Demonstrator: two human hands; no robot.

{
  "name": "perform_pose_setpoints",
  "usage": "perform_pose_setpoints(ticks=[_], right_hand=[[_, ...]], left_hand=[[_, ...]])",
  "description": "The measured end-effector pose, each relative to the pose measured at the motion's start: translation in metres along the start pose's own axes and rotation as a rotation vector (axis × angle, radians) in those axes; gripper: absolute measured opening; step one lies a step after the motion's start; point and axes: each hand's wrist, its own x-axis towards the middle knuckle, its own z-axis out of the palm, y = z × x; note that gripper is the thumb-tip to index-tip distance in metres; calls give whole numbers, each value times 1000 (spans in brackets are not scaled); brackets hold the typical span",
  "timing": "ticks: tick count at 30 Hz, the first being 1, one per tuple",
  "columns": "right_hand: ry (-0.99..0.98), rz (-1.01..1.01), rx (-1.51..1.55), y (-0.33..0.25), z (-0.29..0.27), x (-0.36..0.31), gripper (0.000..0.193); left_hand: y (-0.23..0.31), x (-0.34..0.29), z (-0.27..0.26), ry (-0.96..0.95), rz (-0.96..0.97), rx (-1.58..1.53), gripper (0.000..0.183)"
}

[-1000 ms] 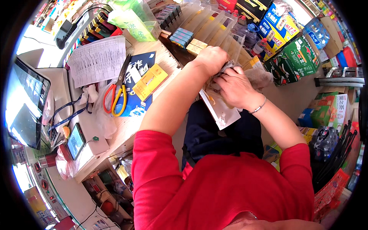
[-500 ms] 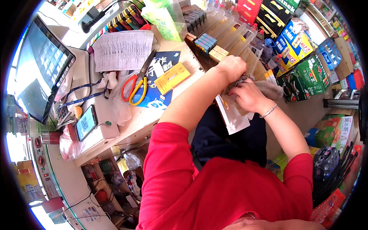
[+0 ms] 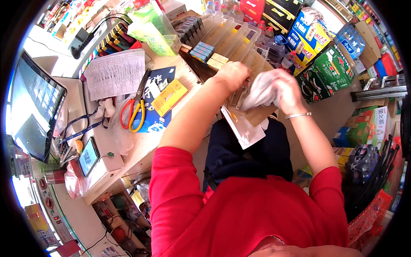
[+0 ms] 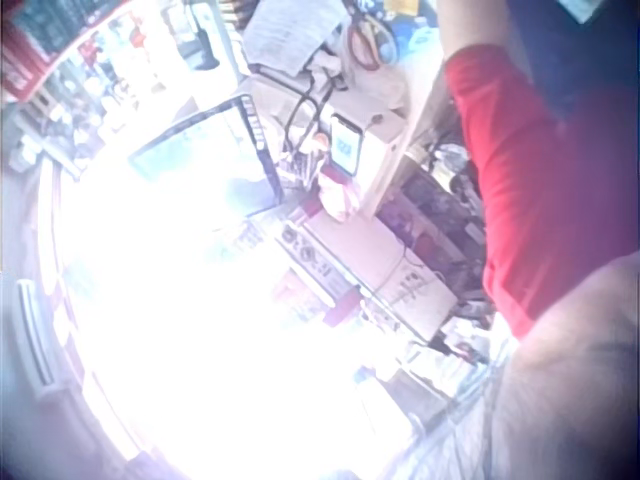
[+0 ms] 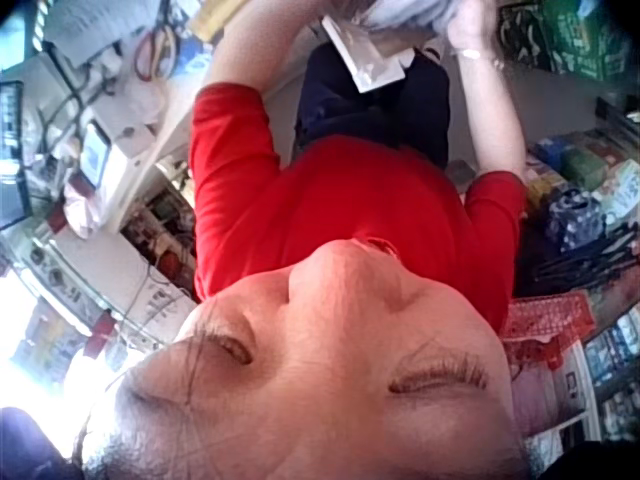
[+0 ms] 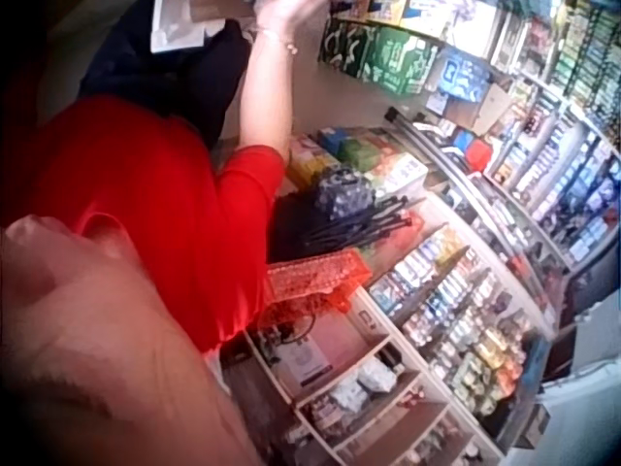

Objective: The person wipes a clear plastic display stand with a cloth, then picks up small rectangular boxes from the counter and wipes them individually. The person places the cleaned boxes into the display stand and continues wiping the stand's surface.

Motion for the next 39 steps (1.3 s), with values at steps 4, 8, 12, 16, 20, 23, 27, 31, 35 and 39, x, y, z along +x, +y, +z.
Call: perform_pose_setpoints(ticks=[4, 8, 12, 16, 20, 23, 27, 31, 35, 39], right_hand=[[510, -194, 335, -18, -24, 5, 30], [304, -272, 322, -16, 16, -3, 34], [128, -349, -437, 40, 18, 8, 25], [122, -539, -943, 37, 31, 14, 33], [53, -489, -1030, 41, 27, 26, 37], [13, -482, -1245, 31, 35, 25, 31], [52, -597, -1540, 38, 40, 31, 19], [56, -627, -1486, 37, 46, 31, 9], [50, -727, -1511, 42, 31, 34, 8], [1, -726, -1505, 32, 40, 31, 9]], left_hand=[[-2, -2, -2, -6, 14, -46, 20], [4, -4, -8, -13, -104, -131, 42], [13, -3, -13, -14, -146, 62, 38], [10, -3, -8, 63, -173, 8, 31], [12, -2, -8, 70, -147, -55, 35], [13, -6, -11, 76, -117, -112, 38], [21, -20, -21, 119, -102, -175, 39], [45, -54, -34, 174, -139, -148, 34], [56, -105, -66, 448, -150, -399, 21], [23, -164, -90, 589, -486, -286, 25]])
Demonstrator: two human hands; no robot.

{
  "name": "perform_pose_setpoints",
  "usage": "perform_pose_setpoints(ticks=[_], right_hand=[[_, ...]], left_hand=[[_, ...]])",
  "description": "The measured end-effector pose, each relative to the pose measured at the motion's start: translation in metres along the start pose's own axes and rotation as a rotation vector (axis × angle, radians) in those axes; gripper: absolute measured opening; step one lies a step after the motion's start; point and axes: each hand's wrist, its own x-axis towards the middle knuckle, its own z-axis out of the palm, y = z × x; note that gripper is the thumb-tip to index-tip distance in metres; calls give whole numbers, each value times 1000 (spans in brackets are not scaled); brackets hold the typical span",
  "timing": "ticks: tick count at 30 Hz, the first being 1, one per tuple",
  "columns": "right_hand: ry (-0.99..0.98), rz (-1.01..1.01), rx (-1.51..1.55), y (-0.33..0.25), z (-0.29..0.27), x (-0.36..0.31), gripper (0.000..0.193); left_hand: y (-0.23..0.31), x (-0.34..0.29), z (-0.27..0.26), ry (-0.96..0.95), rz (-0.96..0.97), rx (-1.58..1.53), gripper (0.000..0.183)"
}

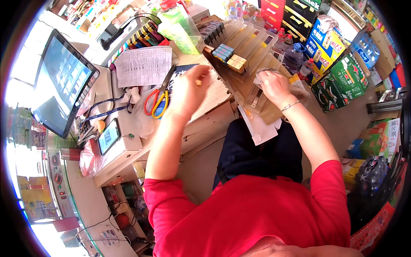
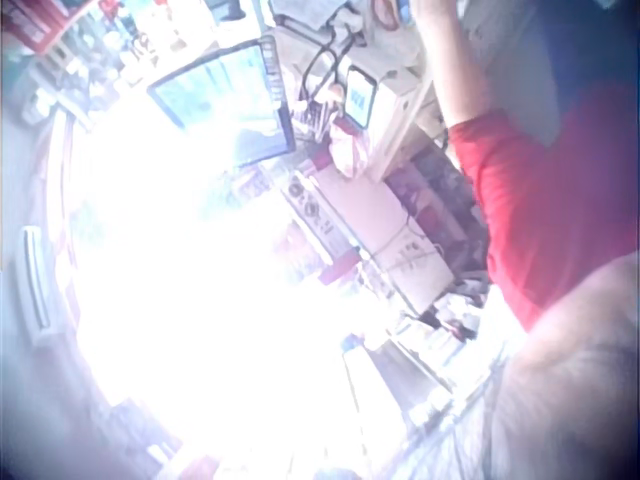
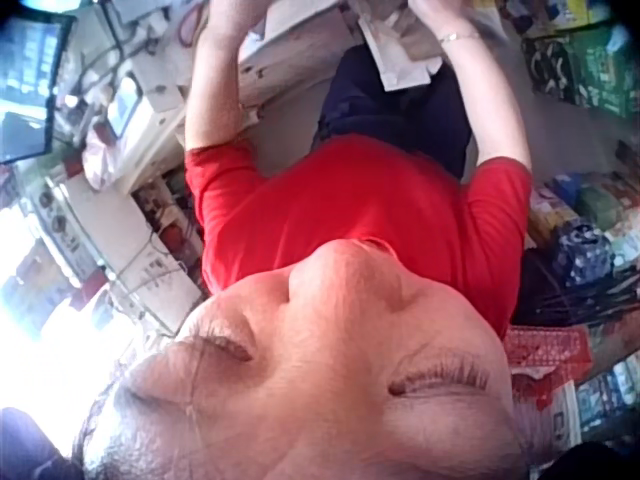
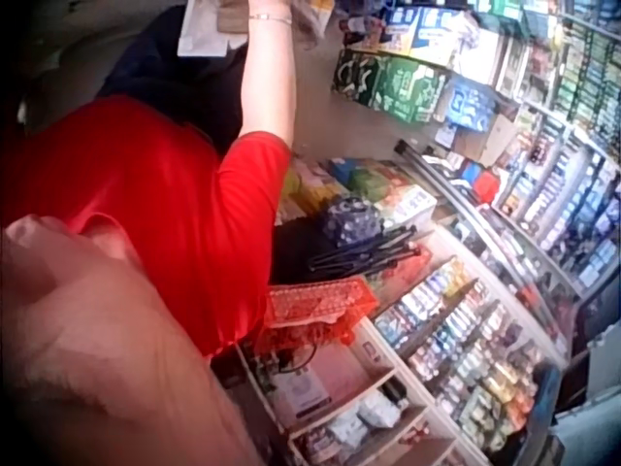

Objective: The person wipes a clear plastic display stand with a cloth, then picks up small rectangular boxes from the counter and wipes them individually. The person places the cleaned boxes into the display stand and continues wiping the stand's surface.

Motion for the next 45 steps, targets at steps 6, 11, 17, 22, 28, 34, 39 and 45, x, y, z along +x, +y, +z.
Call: perform_pose_setpoints(ticks=[6, 11, 17, 22, 28, 34, 39, 45], right_hand=[[-96, 52, 71, -5, -9, 7, 7], [-188, 292, 224, -1, -18, 5, 24], [-110, 338, 272, 13, -2, -10, 32], [-126, 411, 259, 9, -9, -8, 31], [-129, 427, 305, 5, -11, -8, 31], [-24, 338, 393, 11, -7, -13, 31], [3, 310, 440, 13, -8, -18, 20], [-7, 306, 460, 17, 1, -17, 20]], left_hand=[[-41, -25, -19, -70, -26, 349, 50], [-45, -23, -12, -97, -49, 291, 62], [-41, -16, -9, -40, -27, 231, 73], [14, -13, 4, 52, 10, -598, 84], [41, -42, 109, 117, 83, -641, 84], [30, -61, 173, 267, -8, -668, 84], [20, -72, 177, 209, 18, -973, 81], [19, -78, 177, 221, -18, -923, 84]])
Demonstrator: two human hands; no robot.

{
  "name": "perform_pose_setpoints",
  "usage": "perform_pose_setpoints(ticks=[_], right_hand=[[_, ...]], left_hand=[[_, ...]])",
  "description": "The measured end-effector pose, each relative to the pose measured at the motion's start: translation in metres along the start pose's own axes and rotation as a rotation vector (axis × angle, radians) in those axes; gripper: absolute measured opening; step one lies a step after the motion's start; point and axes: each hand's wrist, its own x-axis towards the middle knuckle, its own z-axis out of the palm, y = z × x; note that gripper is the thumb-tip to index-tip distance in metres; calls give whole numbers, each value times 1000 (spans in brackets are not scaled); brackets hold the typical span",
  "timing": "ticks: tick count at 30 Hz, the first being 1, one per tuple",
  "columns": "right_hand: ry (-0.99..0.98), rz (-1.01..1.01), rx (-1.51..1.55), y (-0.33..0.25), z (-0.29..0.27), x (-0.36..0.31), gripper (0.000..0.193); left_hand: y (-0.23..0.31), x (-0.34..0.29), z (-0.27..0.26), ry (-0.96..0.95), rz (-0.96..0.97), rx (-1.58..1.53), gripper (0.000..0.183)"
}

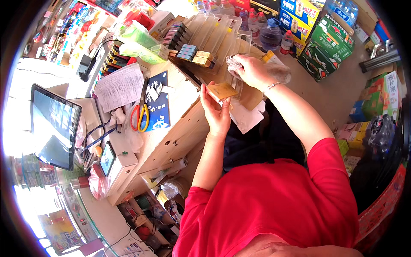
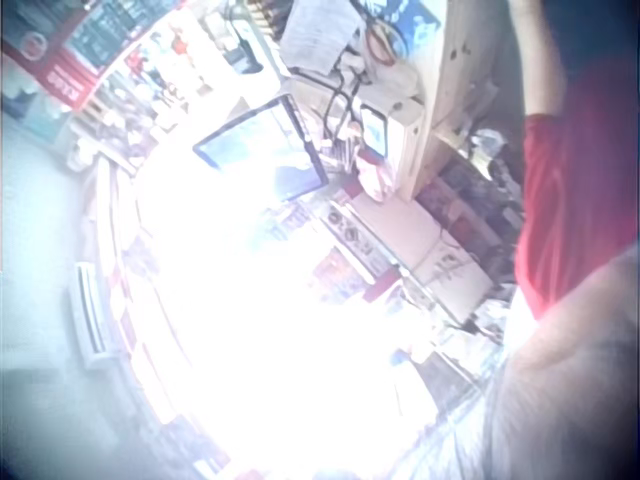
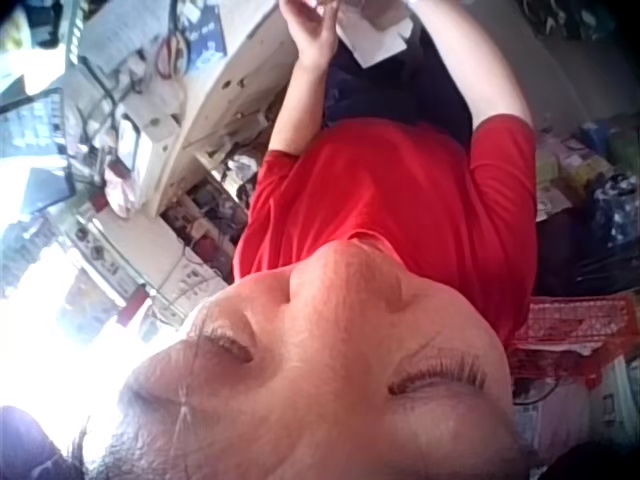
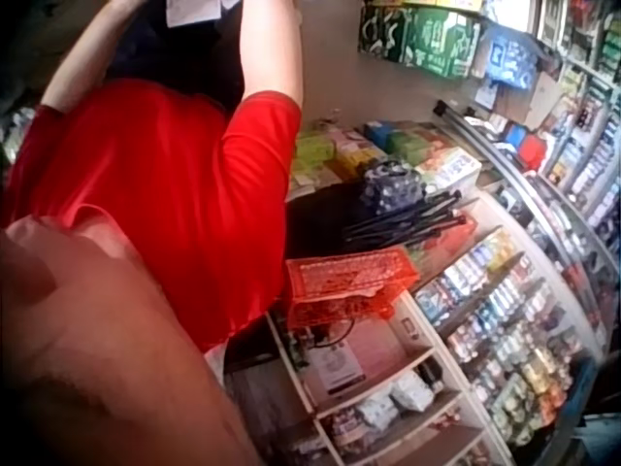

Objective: The person wipes a clear plastic display stand with a cloth, then picks up small rectangular boxes from the counter and wipes them individually. The person places the cleaned boxes into the display stand and continues wiping the stand's surface.

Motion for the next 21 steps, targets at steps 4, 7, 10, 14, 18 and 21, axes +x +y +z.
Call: perform_pose_setpoints(ticks=[4, 7, 10, 14, 18, 21], right_hand=[[26, -27, -16, 3, 1, -1, 21], [4, -16, -30, 2, 0, -1, 21], [36, -36, -15, 0, 0, -2, 20], [16, 8, -4, -4, -1, -2, 20], [62, -45, 26, -4, 0, -3, 20], [76, -59, 43, -7, -1, -4, 24]], left_hand=[[-2, -4, 6, 81, 42, 257, 86], [2, -4, 7, 95, 57, 485, 87], [8, -1, 9, 69, 34, 550, 90], [4, 4, 9, 48, 101, 577, 87], [-5, 4, 15, 120, 81, 527, 86], [-11, 0, 14, 141, 74, 496, 85]])
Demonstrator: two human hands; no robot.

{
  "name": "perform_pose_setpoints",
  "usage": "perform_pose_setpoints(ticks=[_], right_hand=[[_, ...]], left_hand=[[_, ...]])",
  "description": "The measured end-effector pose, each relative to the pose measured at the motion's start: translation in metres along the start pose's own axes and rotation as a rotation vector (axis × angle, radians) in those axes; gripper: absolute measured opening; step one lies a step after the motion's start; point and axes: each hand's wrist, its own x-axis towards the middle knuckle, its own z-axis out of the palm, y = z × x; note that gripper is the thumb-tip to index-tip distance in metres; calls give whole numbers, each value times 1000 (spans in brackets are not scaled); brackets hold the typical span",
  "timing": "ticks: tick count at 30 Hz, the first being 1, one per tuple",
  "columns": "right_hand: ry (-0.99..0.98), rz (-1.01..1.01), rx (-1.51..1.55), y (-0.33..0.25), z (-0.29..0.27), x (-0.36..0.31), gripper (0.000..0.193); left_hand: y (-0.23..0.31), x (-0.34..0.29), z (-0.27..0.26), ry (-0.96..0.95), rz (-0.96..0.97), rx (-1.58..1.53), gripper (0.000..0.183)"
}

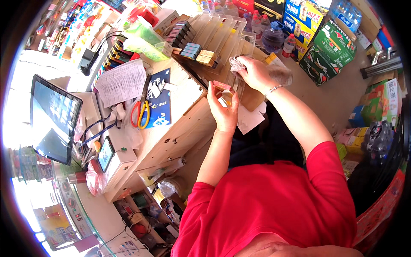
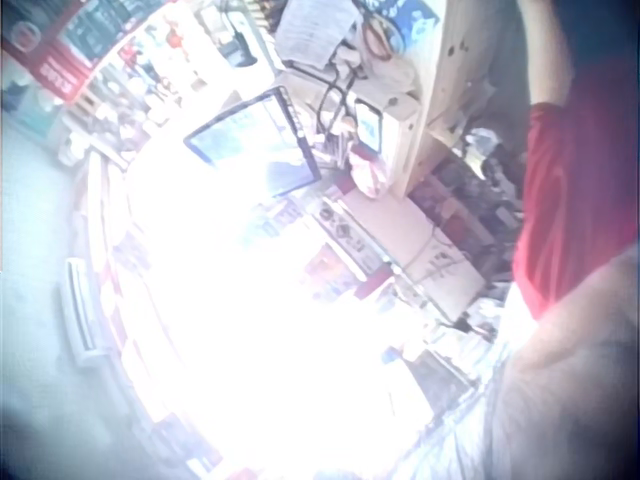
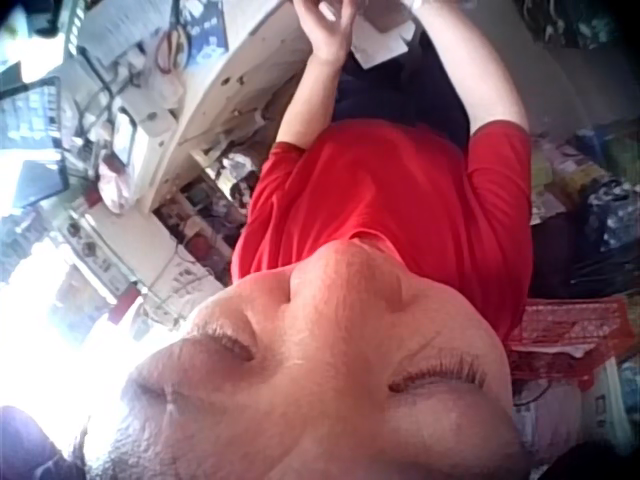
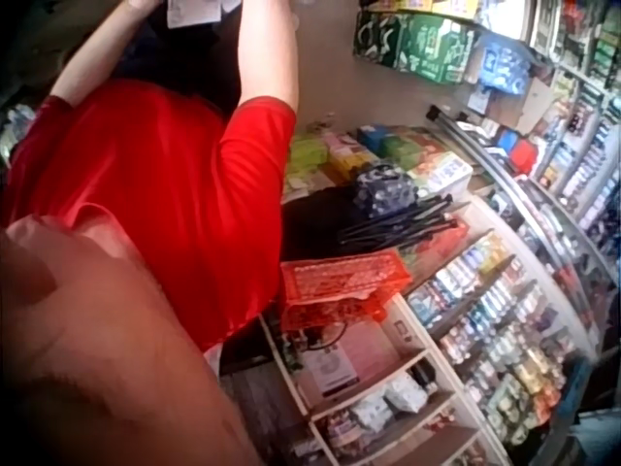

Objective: The person wipes a clear plastic display stand with a cloth, then picks up small rectangular boxes from the counter and wipes them individually. The person places the cleaned boxes into the display stand and continues wiping the stand's surface.

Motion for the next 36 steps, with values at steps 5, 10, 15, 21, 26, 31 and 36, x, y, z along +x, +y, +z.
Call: perform_pose_setpoints(ticks=[5, 10, 15, 21, 26, 31, 36], right_hand=[[-75, 65, -12, 0, 0, 1, 33], [-7, 13, -9, 2, 2, 1, 25], [10, 0, -8, 4, 3, -1, 20], [-52, 207, 378, 5, 0, 3, 24], [293, 562, 1394, 34, -14, 0, 28], [354, 536, 1404, 45, -45, -4, 26], [178, 437, 936, 27, -35, -3, 21]], left_hand=[[-7, -9, 7, 120, 88, -115, 83], [-5, 0, 12, 33, 76, 27, 84], [-12, -4, 12, 10, 92, 97, 79], [-13, -9, 11, -43, -64, 4, 81], [-16, -14, 11, -10, -91, -71, 84], [-13, -15, 13, 1, -122, -99, 87], [-13, -18, 17, -21, -86, -93, 95]])
